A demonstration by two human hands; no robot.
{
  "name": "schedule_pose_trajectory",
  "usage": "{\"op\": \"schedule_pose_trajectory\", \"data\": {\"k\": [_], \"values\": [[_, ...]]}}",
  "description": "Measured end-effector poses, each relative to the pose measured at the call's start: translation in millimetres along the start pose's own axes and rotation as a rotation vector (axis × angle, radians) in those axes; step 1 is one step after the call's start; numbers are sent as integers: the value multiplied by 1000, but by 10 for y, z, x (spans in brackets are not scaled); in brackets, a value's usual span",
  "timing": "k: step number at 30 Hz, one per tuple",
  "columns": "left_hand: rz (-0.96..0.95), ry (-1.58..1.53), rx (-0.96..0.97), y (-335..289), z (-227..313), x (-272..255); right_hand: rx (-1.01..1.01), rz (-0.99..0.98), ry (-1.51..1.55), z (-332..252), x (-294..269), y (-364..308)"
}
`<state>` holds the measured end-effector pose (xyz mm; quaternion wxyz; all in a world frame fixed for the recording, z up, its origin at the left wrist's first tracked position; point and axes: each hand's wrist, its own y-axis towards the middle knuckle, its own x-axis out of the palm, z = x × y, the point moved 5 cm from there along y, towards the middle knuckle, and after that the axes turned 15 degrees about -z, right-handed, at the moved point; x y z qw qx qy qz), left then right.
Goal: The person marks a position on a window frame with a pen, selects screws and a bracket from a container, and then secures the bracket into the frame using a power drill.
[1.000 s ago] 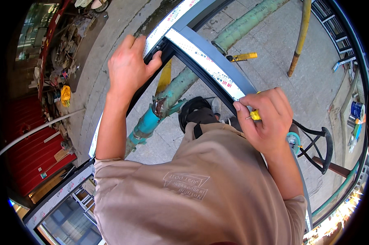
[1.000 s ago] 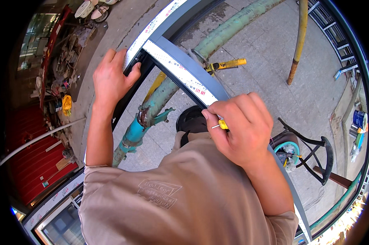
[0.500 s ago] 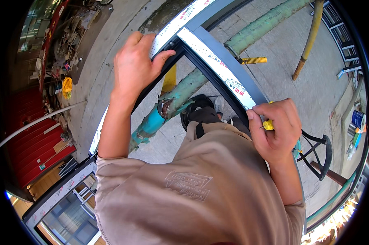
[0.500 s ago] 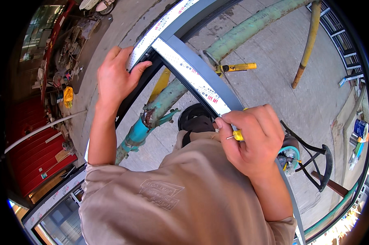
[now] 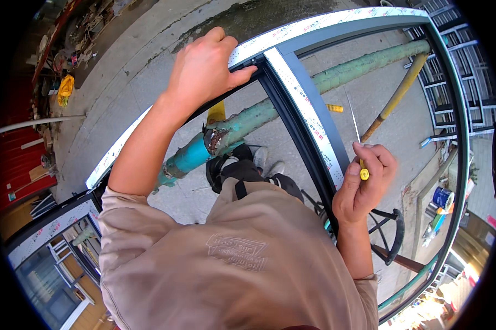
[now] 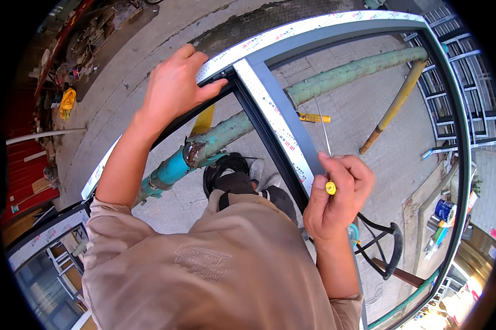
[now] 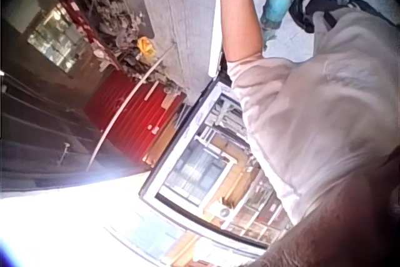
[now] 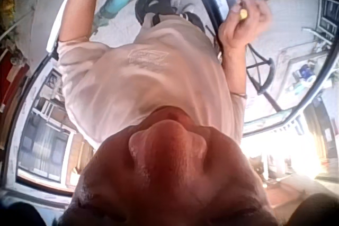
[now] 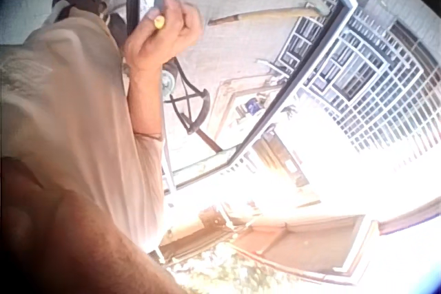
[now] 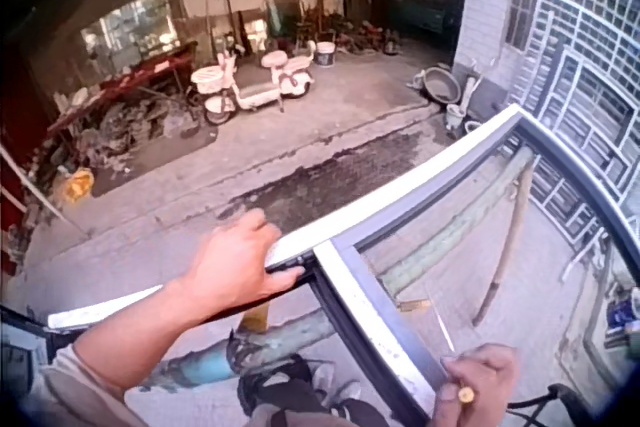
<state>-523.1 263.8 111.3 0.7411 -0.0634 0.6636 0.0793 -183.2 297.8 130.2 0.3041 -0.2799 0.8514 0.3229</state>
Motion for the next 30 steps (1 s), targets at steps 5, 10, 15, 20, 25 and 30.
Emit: {"op": "schedule_pose_trajectory", "data": {"k": [5,10,15,20,25,30], "values": [[-42,-5,5,43,-38,13,22,-61,180,-92,12,104],[-86,-71,-21,101,-19,70,-209,-253,-49,-417,-127,599],[-61,-153,20,105,-76,85,-342,-472,-155,-659,8,1235],[-48,-234,39,75,-128,105,-405,-556,-251,-788,253,1690],[-68,-284,55,81,-147,128,-474,-648,-311,-869,457,1893],[-40,-307,63,78,-166,142,-473,-720,-363,-836,571,2000]]}}
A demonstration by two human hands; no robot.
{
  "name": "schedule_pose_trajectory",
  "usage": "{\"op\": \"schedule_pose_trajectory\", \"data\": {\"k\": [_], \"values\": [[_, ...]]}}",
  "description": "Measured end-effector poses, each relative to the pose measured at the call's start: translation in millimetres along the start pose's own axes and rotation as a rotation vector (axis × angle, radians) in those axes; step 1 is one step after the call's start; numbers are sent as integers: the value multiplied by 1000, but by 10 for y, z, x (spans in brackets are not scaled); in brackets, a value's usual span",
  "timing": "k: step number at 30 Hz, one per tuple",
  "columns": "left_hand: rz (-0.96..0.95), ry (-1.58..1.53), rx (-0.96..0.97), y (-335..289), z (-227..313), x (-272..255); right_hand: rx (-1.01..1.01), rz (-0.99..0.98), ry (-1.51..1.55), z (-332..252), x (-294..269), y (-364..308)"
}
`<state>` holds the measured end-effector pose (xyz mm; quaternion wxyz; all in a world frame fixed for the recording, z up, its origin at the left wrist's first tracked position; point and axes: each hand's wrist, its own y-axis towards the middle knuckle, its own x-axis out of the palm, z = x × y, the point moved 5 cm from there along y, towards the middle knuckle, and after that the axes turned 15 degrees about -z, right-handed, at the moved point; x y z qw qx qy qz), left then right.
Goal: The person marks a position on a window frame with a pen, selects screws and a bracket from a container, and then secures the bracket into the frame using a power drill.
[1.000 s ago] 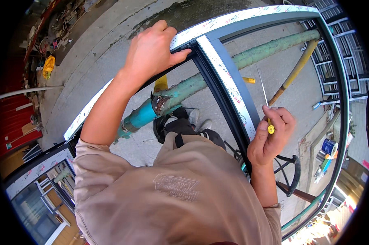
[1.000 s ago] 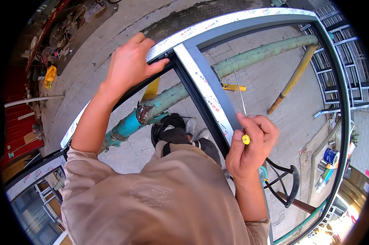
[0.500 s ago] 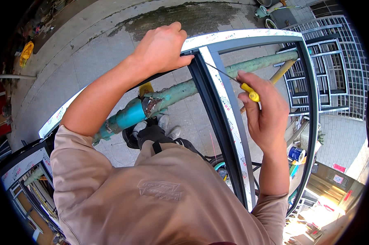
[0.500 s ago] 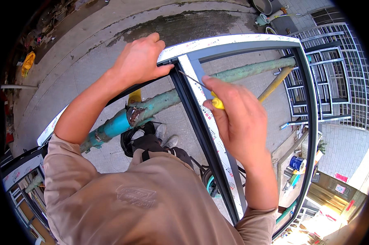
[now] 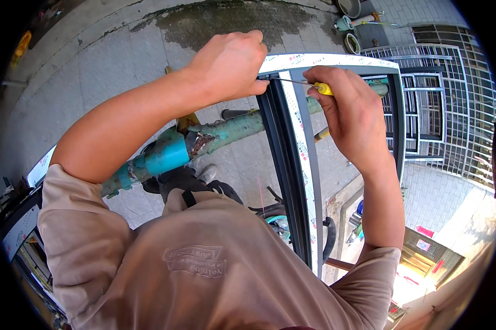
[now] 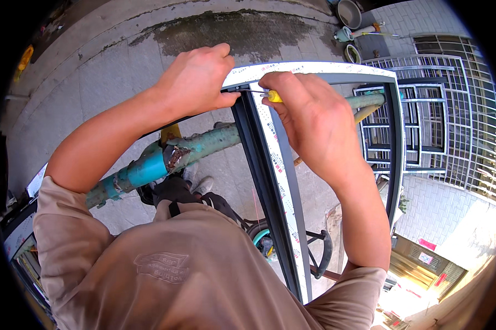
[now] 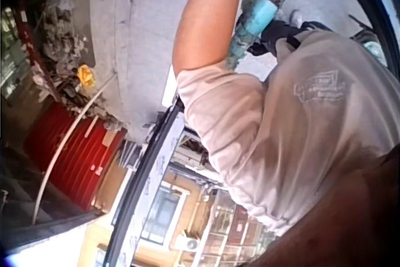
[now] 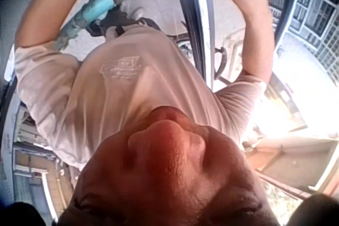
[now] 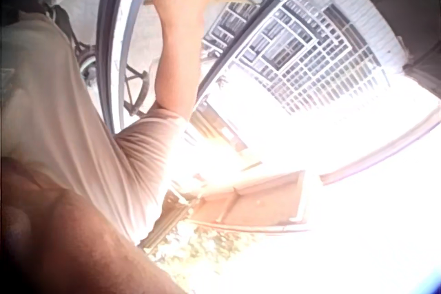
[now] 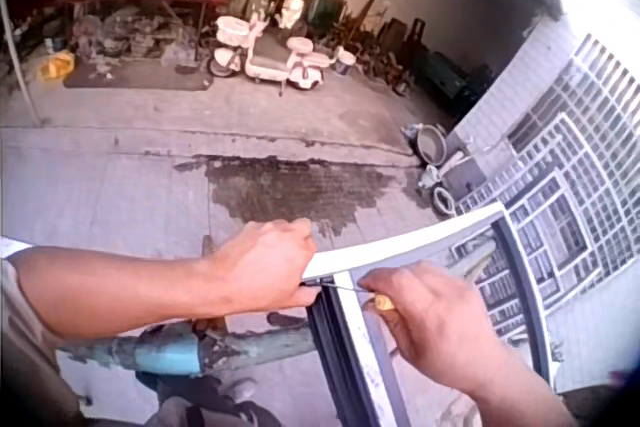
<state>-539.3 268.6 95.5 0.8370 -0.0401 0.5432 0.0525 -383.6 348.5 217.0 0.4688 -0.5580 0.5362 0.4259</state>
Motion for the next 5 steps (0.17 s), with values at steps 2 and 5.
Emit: {"op": "schedule_pose_trajectory", "data": {"k": [2,5], "values": [[7,-3,9,0,-12,8,-5,-8,-6,15,15,34],[18,-20,21,-7,-12,18,-30,-27,-19,20,18,79]]}}
